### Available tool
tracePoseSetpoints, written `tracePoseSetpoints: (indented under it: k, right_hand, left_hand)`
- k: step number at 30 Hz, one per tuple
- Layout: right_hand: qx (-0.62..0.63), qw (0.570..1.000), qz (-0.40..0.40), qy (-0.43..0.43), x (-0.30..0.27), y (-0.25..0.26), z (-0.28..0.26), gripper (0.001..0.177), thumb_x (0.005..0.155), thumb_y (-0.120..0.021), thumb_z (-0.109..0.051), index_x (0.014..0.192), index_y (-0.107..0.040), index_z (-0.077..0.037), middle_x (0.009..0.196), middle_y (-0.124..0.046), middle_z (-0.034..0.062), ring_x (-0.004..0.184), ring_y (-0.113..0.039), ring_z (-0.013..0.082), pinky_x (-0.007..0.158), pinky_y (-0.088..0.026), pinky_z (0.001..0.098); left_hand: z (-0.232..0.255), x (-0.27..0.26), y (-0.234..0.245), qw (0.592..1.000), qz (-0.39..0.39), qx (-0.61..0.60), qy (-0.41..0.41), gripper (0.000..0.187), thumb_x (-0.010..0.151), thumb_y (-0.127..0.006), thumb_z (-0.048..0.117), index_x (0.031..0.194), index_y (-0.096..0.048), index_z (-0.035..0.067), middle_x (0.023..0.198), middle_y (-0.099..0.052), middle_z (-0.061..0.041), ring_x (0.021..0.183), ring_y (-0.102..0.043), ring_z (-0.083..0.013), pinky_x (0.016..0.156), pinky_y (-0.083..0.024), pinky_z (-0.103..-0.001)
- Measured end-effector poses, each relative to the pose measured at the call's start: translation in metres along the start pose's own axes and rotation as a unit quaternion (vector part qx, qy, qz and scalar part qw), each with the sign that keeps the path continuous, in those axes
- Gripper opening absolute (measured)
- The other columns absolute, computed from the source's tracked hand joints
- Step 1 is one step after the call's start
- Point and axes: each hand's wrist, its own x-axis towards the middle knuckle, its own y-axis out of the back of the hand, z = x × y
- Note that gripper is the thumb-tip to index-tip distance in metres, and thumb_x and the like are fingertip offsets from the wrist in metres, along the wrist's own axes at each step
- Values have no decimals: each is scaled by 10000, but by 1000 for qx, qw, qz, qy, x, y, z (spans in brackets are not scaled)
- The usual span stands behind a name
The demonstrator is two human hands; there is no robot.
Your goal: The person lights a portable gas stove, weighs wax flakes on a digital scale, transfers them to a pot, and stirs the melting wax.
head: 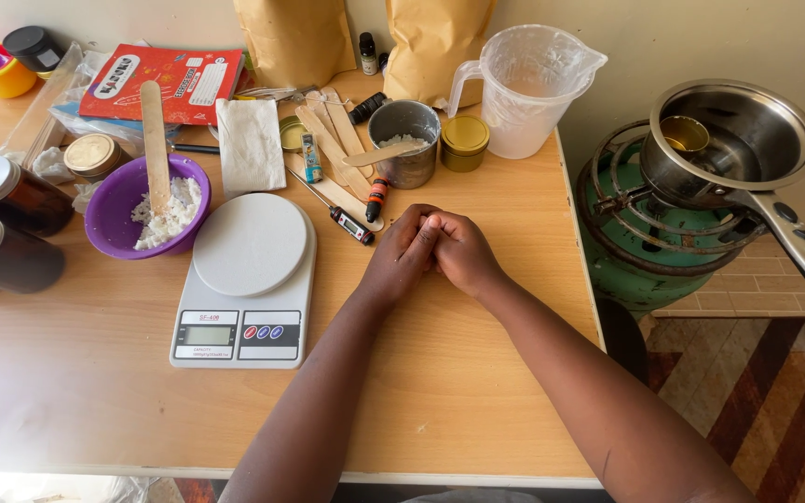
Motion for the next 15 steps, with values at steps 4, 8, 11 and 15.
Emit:
tracePoseSetpoints:
  k: [4,8,11,15]
  right_hand:
    - [-7,1000,10,11,3,0,10,384,987,-453,-175,638,-585,-86,458,-538,90,418,-514,137,413,-454,224]
    - [-47,997,26,47,0,-2,-13,396,998,-451,-201,639,-581,-94,467,-549,65,446,-531,115,429,-452,228]
    - [-104,992,47,51,-13,-7,-29,328,991,-429,-199,744,-612,-85,509,-571,75,464,-483,114,449,-420,238]
    - [-43,993,73,78,-5,-5,-3,141,935,-507,-114,855,-622,-93,561,-572,51,530,-479,77,517,-430,196]
  left_hand:
    - [3,1,0,1000,13,3,-3,388,1010,-393,326,1167,-555,10,860,-580,-267,934,-597,-435,846,-458,-523]
    - [16,0,-1,997,62,30,-28,400,1001,-429,337,1200,-564,18,1007,-604,-274,1010,-593,-437,882,-458,-514]
    - [-2,1,4,985,102,128,-57,299,945,-558,290,1116,-650,62,965,-655,-189,900,-641,-363,787,-508,-429]
    - [26,-21,31,944,195,259,-66,241,875,-631,174,1066,-668,31,973,-671,-206,894,-635,-404,759,-499,-488]
